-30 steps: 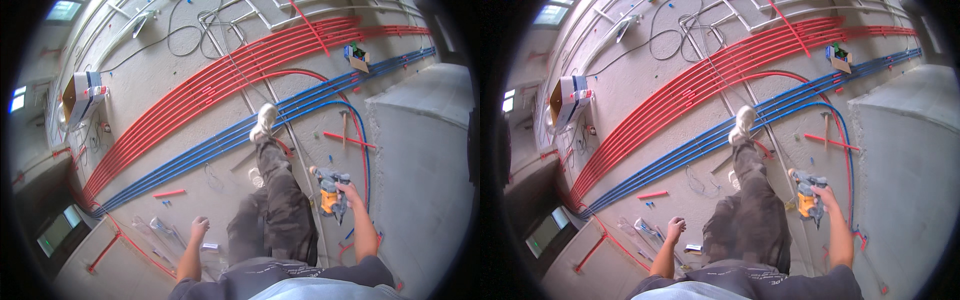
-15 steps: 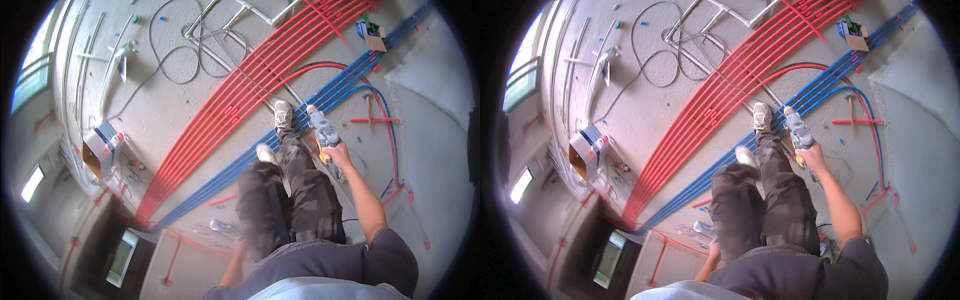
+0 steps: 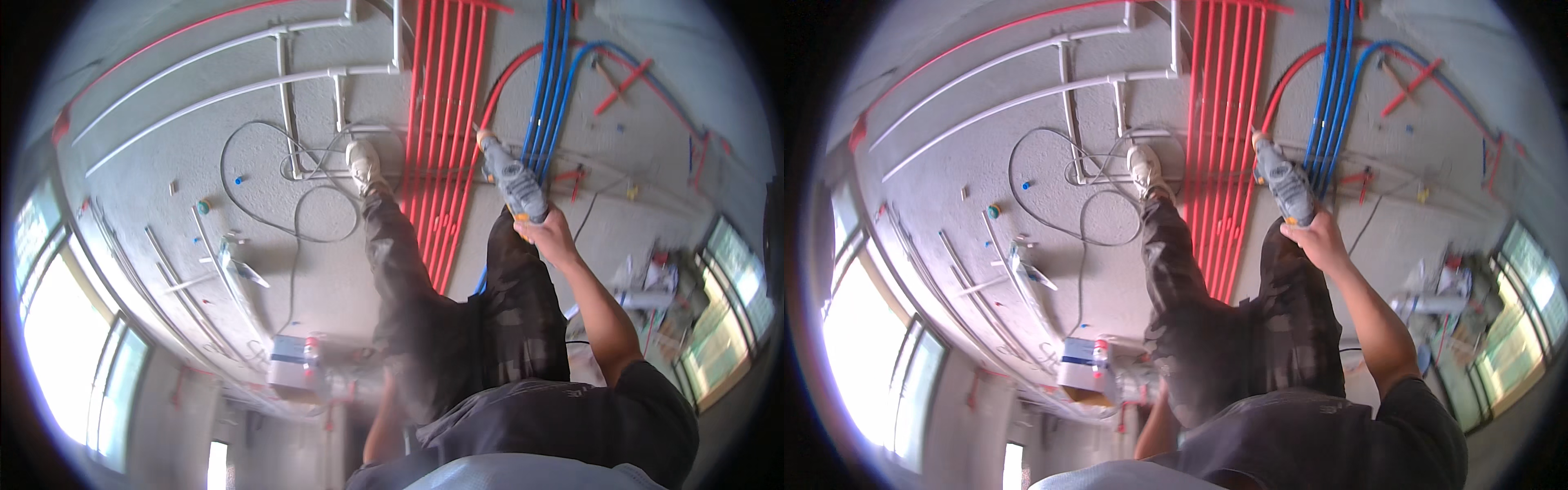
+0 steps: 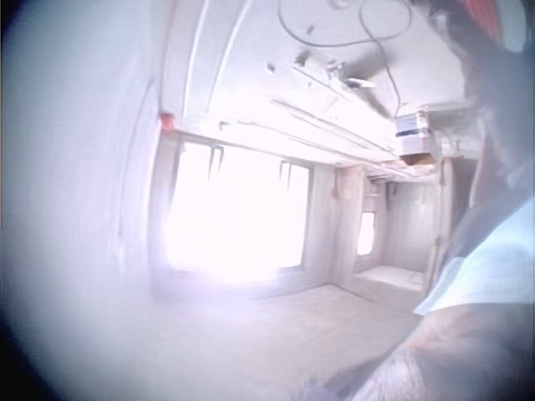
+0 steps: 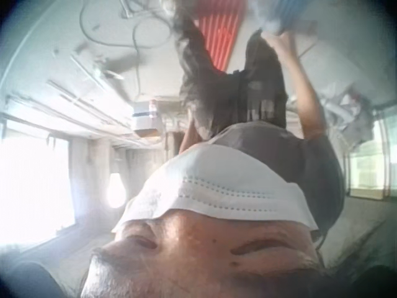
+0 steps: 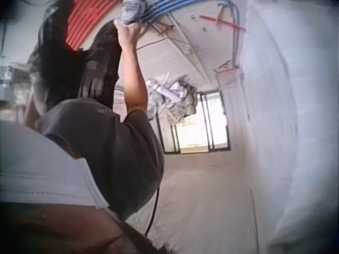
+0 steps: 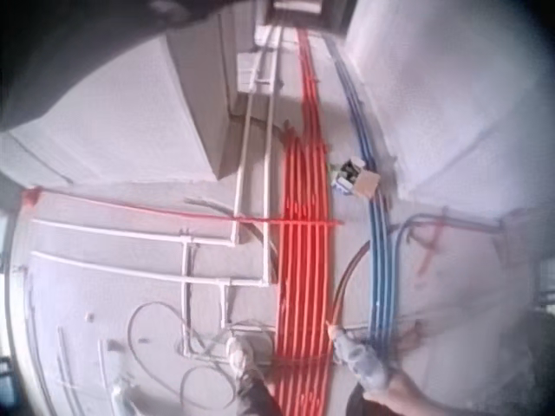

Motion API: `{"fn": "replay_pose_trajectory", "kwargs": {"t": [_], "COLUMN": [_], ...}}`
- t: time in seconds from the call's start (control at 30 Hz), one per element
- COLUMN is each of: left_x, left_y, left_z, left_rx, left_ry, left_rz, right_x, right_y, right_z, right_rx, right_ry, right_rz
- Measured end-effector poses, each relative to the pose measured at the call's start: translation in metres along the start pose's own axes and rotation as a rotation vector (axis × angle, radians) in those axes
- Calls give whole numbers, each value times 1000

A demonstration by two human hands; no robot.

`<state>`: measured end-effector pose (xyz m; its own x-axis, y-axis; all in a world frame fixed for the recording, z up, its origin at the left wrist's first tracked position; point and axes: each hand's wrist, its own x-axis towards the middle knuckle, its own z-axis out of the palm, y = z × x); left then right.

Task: The person installs red and blue plastic pipes along a wall. They use a power drill to create holes, a hammer to secure clips, and pliers to cut and adjust the pipes. The person arranges the pipes in parallel lines and secures them with clips.

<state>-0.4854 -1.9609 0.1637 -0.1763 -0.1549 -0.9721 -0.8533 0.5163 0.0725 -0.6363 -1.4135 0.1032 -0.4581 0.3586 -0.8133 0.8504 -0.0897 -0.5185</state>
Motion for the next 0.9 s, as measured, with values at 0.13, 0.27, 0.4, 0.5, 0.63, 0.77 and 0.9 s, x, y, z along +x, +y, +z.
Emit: {"fn": "replay_pose_trajectory", "kwargs": {"t": [0.13,0.27,0.4,0.5,0.63,0.77,0.9], "left_x": [98,132,140,144,101,76,107], "left_y": [153,316,425,481,535,523,485], "left_z": [-189,-265,-256,-216,-104,-15,13], "left_rx": [273,254,425,741,1032,1327,1549], "left_ry": [154,247,82,-72,-245,-469,-613], "left_rz": [150,250,396,607,747,905,803], "right_x": [-23,-54,-98,-129,-157,-152,-137], "right_y": [-47,-44,-49,-46,-26,-11,-11], "right_z": [65,125,189,245,307,377,413], "right_rx": [362,575,384,417,853,1035,1105], "right_ry": [197,288,387,519,475,662,697], "right_rz": [187,243,255,223,310,338,397]}}
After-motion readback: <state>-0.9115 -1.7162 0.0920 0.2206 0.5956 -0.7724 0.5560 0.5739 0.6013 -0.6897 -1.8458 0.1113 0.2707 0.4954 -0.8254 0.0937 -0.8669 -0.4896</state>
